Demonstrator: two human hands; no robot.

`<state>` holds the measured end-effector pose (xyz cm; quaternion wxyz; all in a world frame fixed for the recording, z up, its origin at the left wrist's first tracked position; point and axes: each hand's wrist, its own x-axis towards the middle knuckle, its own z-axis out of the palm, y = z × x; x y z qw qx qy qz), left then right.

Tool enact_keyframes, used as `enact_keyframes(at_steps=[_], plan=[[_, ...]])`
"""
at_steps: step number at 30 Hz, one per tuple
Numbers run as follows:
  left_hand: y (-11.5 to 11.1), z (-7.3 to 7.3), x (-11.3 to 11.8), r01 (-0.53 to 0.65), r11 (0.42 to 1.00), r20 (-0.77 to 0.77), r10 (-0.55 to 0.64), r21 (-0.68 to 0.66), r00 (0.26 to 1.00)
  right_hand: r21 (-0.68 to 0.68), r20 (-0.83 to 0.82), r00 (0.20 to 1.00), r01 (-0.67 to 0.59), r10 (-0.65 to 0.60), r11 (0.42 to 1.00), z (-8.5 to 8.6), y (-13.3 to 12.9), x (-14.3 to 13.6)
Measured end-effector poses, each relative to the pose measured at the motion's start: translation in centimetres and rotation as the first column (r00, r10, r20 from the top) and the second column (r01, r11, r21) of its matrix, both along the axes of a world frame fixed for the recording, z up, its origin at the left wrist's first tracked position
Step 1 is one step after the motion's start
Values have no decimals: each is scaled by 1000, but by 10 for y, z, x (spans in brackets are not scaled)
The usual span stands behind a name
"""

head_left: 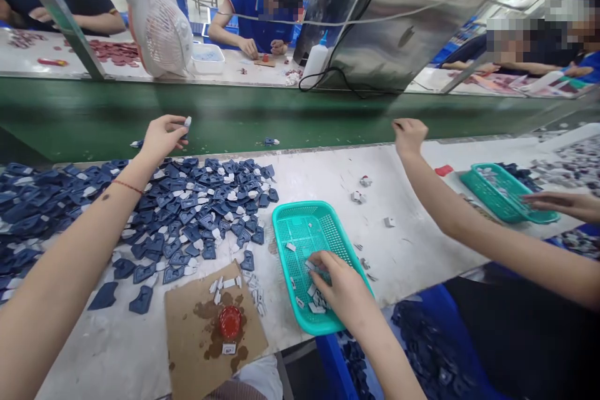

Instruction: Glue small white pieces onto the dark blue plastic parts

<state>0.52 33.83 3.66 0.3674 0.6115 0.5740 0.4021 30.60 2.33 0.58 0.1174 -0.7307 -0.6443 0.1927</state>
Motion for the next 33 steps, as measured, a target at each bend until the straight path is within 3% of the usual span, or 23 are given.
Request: enact_keyframes(at_steps=[4, 9, 13, 17, 21, 26, 33], plan=[[-54, 22, -2, 14, 997, 348, 16, -81, 937, 53, 60, 998, 16, -19, 998, -6, 2, -2], [-136, 37, -13, 162, 957, 664, 41, -242, 747, 85, 84, 996, -6, -1, 996, -10, 4, -2], [-200, 33, -26, 245, 890, 729, 131, -385, 672, 205, 27, 1000, 7, -13, 979, -9, 3, -5], [-246, 17, -38, 277, 864, 780, 189, -421, 596, 338, -94, 996, 29, 3, 941, 5, -4, -30], [-277, -3, -48, 261, 860, 775, 215, -439, 595, 340, -203, 978, 29, 44, 940, 20, -14, -71], [-307, -29, -55, 216, 852, 715, 233, -477, 658, 237, -314, 935, -90, 164, 967, 23, -24, -110], [-329, -46, -56, 200, 843, 642, 205, -499, 739, 161, -243, 931, -239, 273, 958, 22, -23, -138]])
